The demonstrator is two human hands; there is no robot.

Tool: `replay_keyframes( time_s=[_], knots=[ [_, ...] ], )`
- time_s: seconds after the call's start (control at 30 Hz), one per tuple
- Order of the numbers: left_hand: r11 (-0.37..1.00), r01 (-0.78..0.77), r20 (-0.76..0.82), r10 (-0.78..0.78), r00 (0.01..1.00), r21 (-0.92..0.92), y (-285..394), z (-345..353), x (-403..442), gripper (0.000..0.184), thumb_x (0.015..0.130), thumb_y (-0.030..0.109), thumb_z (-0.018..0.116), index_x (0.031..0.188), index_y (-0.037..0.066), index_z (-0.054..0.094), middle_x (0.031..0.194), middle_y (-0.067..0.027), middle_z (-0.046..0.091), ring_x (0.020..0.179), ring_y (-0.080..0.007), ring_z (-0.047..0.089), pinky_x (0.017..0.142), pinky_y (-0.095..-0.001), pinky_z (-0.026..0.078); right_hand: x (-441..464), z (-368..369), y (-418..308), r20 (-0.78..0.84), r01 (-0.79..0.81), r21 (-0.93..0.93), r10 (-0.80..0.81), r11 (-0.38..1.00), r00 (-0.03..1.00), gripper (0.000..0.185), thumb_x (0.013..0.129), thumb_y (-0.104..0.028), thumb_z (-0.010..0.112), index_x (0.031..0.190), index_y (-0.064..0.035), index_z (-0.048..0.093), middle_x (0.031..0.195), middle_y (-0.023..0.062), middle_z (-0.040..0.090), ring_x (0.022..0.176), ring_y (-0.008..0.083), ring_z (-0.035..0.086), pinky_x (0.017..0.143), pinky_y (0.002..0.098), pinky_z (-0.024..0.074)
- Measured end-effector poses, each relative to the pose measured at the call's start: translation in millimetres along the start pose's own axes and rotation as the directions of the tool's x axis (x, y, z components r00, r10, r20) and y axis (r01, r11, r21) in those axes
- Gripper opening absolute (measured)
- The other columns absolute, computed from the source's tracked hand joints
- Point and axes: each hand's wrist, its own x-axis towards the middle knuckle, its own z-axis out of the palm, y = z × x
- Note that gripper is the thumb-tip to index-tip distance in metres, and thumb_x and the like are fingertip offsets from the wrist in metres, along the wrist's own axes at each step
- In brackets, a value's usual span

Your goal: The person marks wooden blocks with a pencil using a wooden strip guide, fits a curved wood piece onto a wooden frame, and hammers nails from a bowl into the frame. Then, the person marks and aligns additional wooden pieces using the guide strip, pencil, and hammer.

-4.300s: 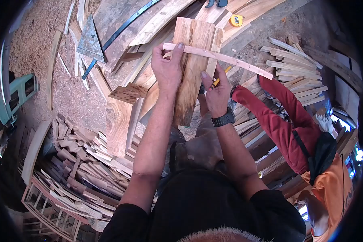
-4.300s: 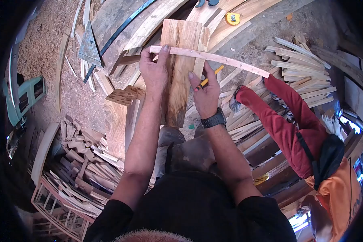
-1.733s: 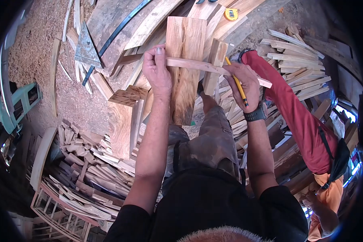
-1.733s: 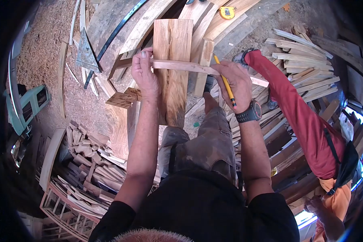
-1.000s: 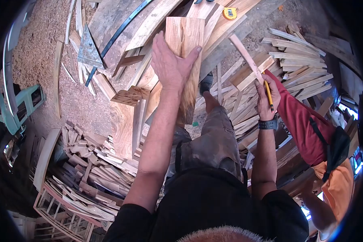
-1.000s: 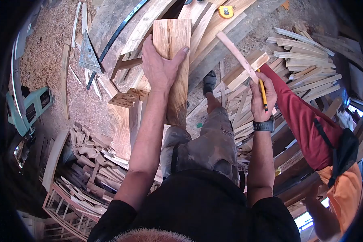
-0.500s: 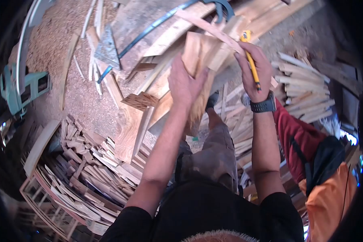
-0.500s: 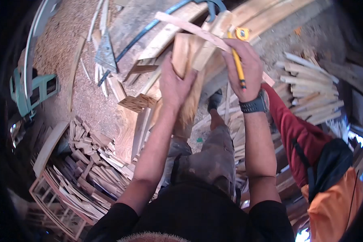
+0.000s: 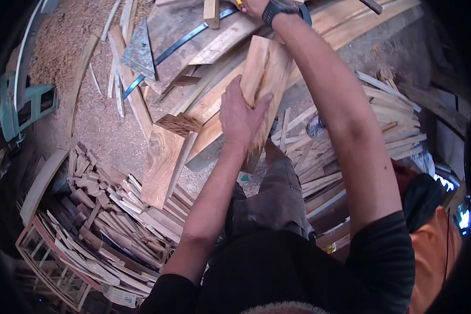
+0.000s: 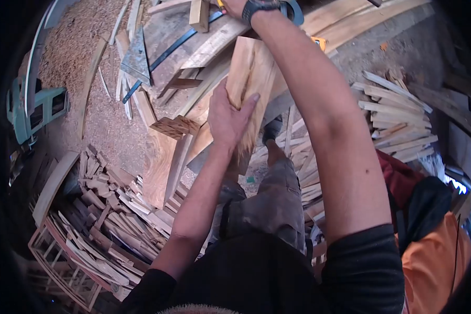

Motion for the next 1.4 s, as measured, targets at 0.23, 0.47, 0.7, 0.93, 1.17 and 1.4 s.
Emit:
replay_keyframes(
  time_s=[0.23,0.47,0.7,0.93,1.17,1.4],
  knots=[
    [0.999,-0.03,-0.004,0.03,1.0,0.025,-4,3,-2,0.084,0.082,0.046,0.084,0.142,-0.003,0.05,0.125,-0.0239,0.063,0.116,-0.0414,0.06,0.099,-0.0504,0.049,-14,-26,12,0.038,0.022,0.139,-0.028,0.99,0.999,0.03,0.098,-0.033,0.061,0.108,-0.0076,0.073,0.102,0.0228,0.073,0.1,0.0419,0.069,0.086,0.0508,0.0544],
    [0.999,-0.035,-0.001,0.035,0.999,-0.009,-8,6,0,0.086,0.082,0.047,0.084,0.142,-0.004,0.049,0.126,-0.0241,0.062,0.117,-0.0418,0.059,0.1,-0.0509,0.048,-121,-64,-22,-0.355,-0.007,0.826,0.529,0.564,0.771,0.036,0.111,-0.03,0.052,0.122,0.0002,0.068,0.102,0.0101,0.071,0.099,0.0161,0.067,0.092,0.0285,0.0527],
    [1.0,-0.015,0.027,0.015,1.0,-0.012,-6,5,1,0.087,0.082,0.047,0.084,0.143,-0.004,0.049,0.126,-0.0243,0.061,0.117,-0.042,0.059,0.101,-0.0506,0.047,-241,-52,-63,-0.086,-0.292,0.903,0.797,0.316,0.598,0.034,0.106,-0.022,0.057,0.121,0.0056,0.07,0.105,0.0124,0.073,0.101,0.0213,0.072,0.095,0.0378,0.0584],
    [1.0,-0.014,0.024,0.014,1.0,0.004,-8,6,0,0.087,0.082,0.048,0.083,0.143,-0.004,0.048,0.127,-0.0246,0.061,0.118,-0.0422,0.059,0.101,-0.0501,0.047,-247,-27,-87,0.004,-0.33,0.923,0.853,0.197,0.521,0.027,0.106,-0.017,0.06,0.114,0.007,0.069,0.106,0.016,0.074,0.097,0.0199,0.073,0.094,0.0346,0.0603],
    [1.0,-0.019,0.01,0.019,1.0,0.004,-9,8,0,0.087,0.082,0.048,0.084,0.142,-0.005,0.048,0.127,-0.0249,0.061,0.118,-0.0429,0.059,0.101,-0.0502,0.047,-235,-23,-95,-0.02,-0.378,0.897,0.876,0.228,0.482,0.021,0.105,-0.01,0.06,0.112,0.0081,0.068,0.103,0.0174,0.075,0.094,0.0205,0.075,0.09,0.0328,0.0624],
    [0.998,-0.06,-0.009,0.06,0.998,-0.005,-12,10,0,0.087,0.082,0.047,0.084,0.142,-0.005,0.049,0.125,-0.0248,0.061,0.117,-0.0425,0.059,0.1,-0.0504,0.048,-234,-20,-94,-0.03,-0.358,0.909,0.888,0.215,0.458,0.018,0.103,-0.01,0.062,0.107,0.0058,0.069,0.096,0.0142,0.077,0.089,0.0166,0.075,0.086,0.0306,0.0605]
  ],
)
